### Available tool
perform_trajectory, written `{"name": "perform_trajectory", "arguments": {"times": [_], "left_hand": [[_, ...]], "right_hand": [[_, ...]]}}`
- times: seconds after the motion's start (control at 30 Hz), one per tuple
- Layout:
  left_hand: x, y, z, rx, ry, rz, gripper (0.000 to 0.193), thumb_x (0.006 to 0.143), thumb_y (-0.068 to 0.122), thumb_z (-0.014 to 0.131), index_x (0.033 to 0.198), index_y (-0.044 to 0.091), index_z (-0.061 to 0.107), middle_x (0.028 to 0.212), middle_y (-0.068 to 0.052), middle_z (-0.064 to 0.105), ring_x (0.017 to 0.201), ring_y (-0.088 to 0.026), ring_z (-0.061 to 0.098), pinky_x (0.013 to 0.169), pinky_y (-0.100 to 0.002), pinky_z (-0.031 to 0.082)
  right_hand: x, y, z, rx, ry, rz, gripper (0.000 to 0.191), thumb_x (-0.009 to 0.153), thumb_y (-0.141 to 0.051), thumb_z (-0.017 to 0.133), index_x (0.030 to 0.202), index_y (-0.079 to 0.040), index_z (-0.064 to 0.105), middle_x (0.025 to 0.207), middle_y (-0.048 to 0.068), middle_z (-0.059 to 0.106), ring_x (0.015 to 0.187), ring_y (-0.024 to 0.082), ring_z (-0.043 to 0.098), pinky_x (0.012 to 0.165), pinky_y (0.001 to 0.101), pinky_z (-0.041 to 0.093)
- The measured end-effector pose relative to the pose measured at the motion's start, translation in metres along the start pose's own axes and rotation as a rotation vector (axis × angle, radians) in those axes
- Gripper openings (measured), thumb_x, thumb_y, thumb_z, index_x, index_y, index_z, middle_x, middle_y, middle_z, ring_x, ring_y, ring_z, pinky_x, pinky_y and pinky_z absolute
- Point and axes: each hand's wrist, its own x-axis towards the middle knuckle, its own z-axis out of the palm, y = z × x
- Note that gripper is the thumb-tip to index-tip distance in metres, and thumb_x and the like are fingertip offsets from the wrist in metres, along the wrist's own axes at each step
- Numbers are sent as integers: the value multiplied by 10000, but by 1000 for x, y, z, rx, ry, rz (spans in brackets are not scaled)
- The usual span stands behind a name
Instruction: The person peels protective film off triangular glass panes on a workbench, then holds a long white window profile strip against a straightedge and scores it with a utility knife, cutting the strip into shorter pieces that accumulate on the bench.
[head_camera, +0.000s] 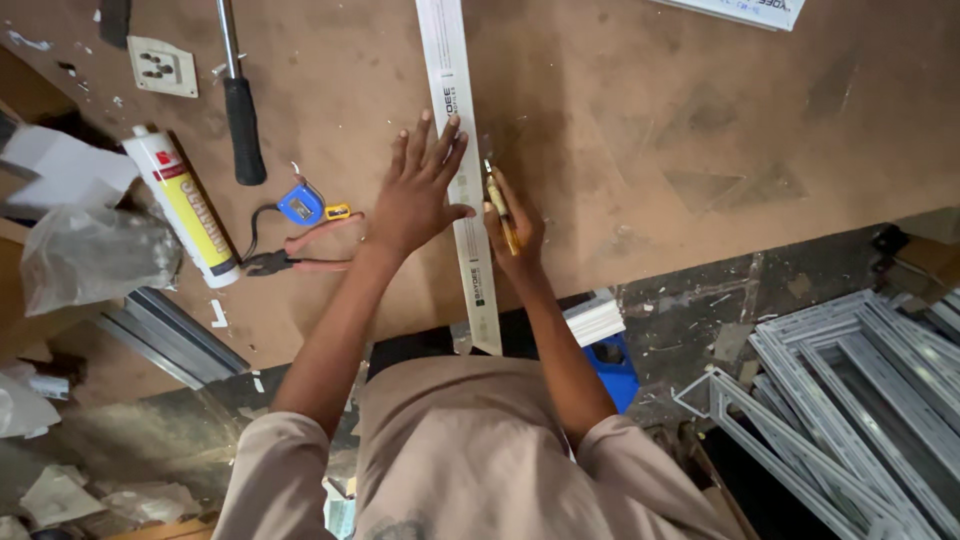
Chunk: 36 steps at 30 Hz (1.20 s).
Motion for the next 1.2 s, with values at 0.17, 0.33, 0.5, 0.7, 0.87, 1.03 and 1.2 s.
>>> {"name": "perform_trajectory", "arguments": {"times": [0.17,0.33,0.5,0.7,0.87,1.03,1.2], "left_hand": [[0,1,14,-42,25,-19,1111,786,631,781,1613,42,329,1714,-135,188,1579,-378,117,1260,-598,176],[-2,0,22,-75,55,-38,1077,823,605,770,1628,45,323,1727,-126,172,1592,-362,122,1277,-577,167],[-3,4,22,-105,62,-60,1024,849,536,771,1624,42,319,1720,-133,168,1586,-371,118,1274,-580,163],[-1,4,25,-102,68,-71,1009,843,503,770,1618,43,318,1718,-143,170,1582,-384,133,1275,-585,162],[-2,9,22,-87,48,-90,995,863,483,763,1629,39,310,1723,-136,165,1588,-374,140,1278,-573,164],[-1,11,15,-81,20,-100,998,858,499,753,1622,34,310,1717,-139,158,1581,-382,136,1268,-576,171],[-1,13,18,-55,31,-89,993,868,507,754,1620,36,308,1718,-142,155,1579,-386,129,1262,-586,175]], "right_hand": [[1,2,0,-16,-36,-85,425,1056,-168,628,1428,29,568,1375,208,646,1227,300,671,1045,385,543],[5,4,2,-116,-61,-101,420,1032,-136,642,1413,31,583,1368,199,654,1242,319,669,1060,395,545],[10,0,2,-195,-84,-162,413,1013,-92,654,1399,40,587,1391,212,648,1278,366,652,1097,433,519],[24,0,7,-207,-76,-179,413,1002,-65,652,1392,49,582,1385,231,641,1286,381,645,1098,435,521],[37,-1,10,-170,-87,-180,426,1007,-53,626,1406,78,557,1399,257,614,1308,392,625,1101,434,517],[41,-2,12,-186,-79,-154,378,1007,-74,640,1357,63,603,1376,250,642,1294,385,642,1099,433,522],[44,5,11,-193,-82,-166,373,1018,-100,638,1350,68,611,1366,262,644,1284,396,641,1086,437,524]]}}
